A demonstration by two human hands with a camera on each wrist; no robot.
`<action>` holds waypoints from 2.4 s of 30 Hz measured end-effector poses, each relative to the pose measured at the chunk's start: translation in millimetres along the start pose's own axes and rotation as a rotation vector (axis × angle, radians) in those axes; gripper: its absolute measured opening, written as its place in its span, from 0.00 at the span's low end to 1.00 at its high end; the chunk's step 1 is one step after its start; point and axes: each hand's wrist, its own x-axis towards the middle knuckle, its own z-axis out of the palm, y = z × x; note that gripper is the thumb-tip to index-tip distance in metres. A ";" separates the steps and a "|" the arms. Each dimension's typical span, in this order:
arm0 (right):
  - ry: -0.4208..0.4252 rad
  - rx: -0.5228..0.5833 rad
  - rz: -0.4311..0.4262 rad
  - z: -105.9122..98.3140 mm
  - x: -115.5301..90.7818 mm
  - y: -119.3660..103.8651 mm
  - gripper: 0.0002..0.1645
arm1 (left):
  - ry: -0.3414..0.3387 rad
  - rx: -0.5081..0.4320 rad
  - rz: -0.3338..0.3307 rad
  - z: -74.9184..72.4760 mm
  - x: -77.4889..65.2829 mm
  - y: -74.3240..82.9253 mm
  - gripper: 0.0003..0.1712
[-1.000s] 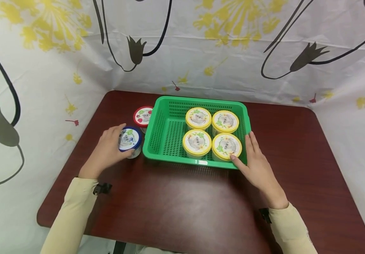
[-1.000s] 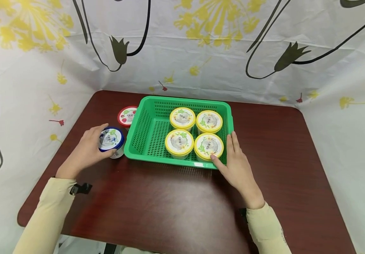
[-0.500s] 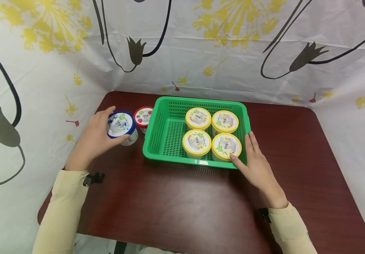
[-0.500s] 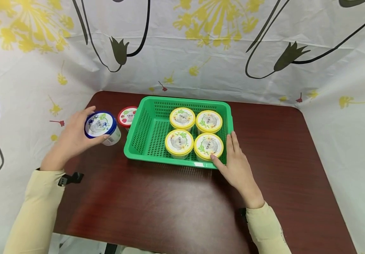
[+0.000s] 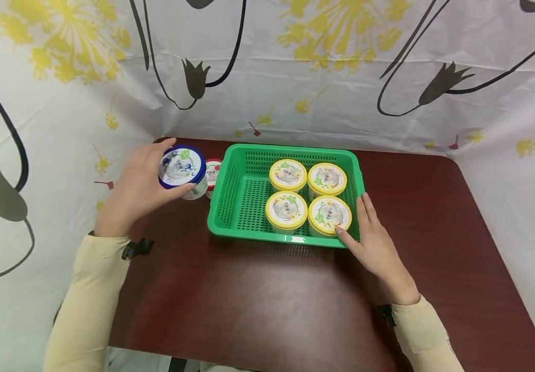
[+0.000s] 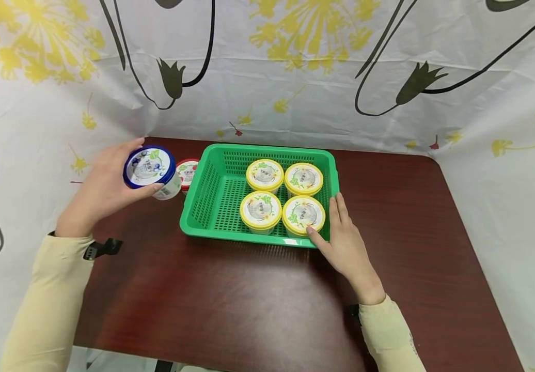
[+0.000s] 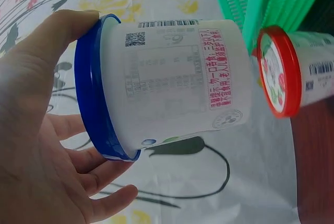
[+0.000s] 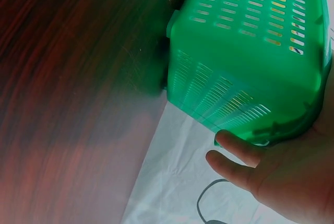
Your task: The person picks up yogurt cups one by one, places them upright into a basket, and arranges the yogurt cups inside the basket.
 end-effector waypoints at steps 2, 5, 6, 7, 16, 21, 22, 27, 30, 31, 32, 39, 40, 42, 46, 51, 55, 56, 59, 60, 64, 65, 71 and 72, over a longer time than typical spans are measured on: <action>0.003 0.000 0.002 0.0 -0.1 0.1 0.57 | 0.000 0.006 0.026 5.0 6.8 1.9 0.56; 0.008 0.003 0.003 0.3 -0.5 0.1 0.57 | -0.004 0.004 0.080 13.8 17.0 7.0 0.56; 0.008 0.005 0.004 0.4 -0.6 -0.1 0.56 | -0.010 0.000 0.097 16.5 19.9 9.4 0.56; 0.009 0.007 0.004 0.6 -0.7 -0.2 0.56 | -0.017 -0.007 0.110 19.3 22.6 12.0 0.56; 0.012 0.014 0.009 1.2 -1.0 -1.6 0.57 | -0.086 -0.032 0.197 38.5 41.9 35.3 0.55; 0.017 0.019 0.008 1.1 -1.1 -0.8 0.56 | -0.128 -0.029 0.203 48.2 51.3 41.9 0.55; 0.017 0.020 0.008 1.0 -1.1 -0.7 0.56 | -0.139 -0.026 0.205 50.4 53.2 43.1 0.55; 0.022 0.026 0.008 2.0 -1.0 -0.2 0.56 | -0.188 -0.044 0.201 62.2 61.7 45.9 0.54; 0.027 0.028 0.008 3.1 -1.2 0.4 0.56 | -0.216 -0.070 0.193 68.6 66.5 46.4 0.53; 0.027 0.027 0.008 3.6 -1.2 0.6 0.56 | -0.226 -0.080 0.191 70.6 68.1 46.3 0.53; 0.028 0.027 0.008 4.0 -1.2 0.7 0.56 | -0.235 -0.087 0.189 72.4 69.7 46.3 0.52; 0.039 0.031 0.003 5.2 -1.1 1.8 0.56 | -0.320 -0.120 0.159 84.6 81.3 45.2 0.52; 0.040 0.033 0.002 5.1 -1.1 1.8 0.56 | -0.334 -0.119 0.156 86.2 82.7 44.9 0.52; 0.042 0.036 0.000 5.2 -1.0 1.8 0.56 | -0.364 -0.113 0.149 89.0 85.5 44.1 0.52; 0.046 0.039 -0.002 5.2 -1.1 1.6 0.56 | -0.419 -0.104 0.137 94.1 90.1 43.1 0.53; 0.050 0.043 -0.003 5.4 -1.0 1.4 0.55 | -0.487 -0.072 0.147 102.2 94.4 40.7 0.54; 0.051 0.043 -0.001 5.5 -0.8 1.2 0.55 | -0.517 -0.048 0.168 107.6 96.4 39.2 0.55; 0.051 0.042 -0.001 5.5 -0.8 1.2 0.55 | -0.523 -0.044 0.173 108.6 96.9 38.9 0.55; 0.052 0.043 0.000 5.3 -0.6 0.9 0.55 | -0.535 -0.025 0.189 110.7 98.2 38.5 0.55; 0.052 0.043 0.001 5.3 -0.5 0.8 0.55 | -0.538 -0.018 0.190 111.0 98.6 38.5 0.55; 0.053 0.044 0.004 4.8 -0.7 0.3 0.55 | -0.549 0.013 0.194 113.3 100.7 38.1 0.54; 0.053 0.045 0.005 4.8 -0.7 0.3 0.55 | -0.551 0.018 0.195 113.6 101.1 38.1 0.54; 0.059 0.047 0.002 4.8 -0.4 0.2 0.55 | -0.577 0.030 0.202 117.5 104.4 37.3 0.54; 0.060 0.047 0.002 4.9 -0.4 0.3 0.55 | -0.580 0.029 0.201 118.1 105.0 37.1 0.54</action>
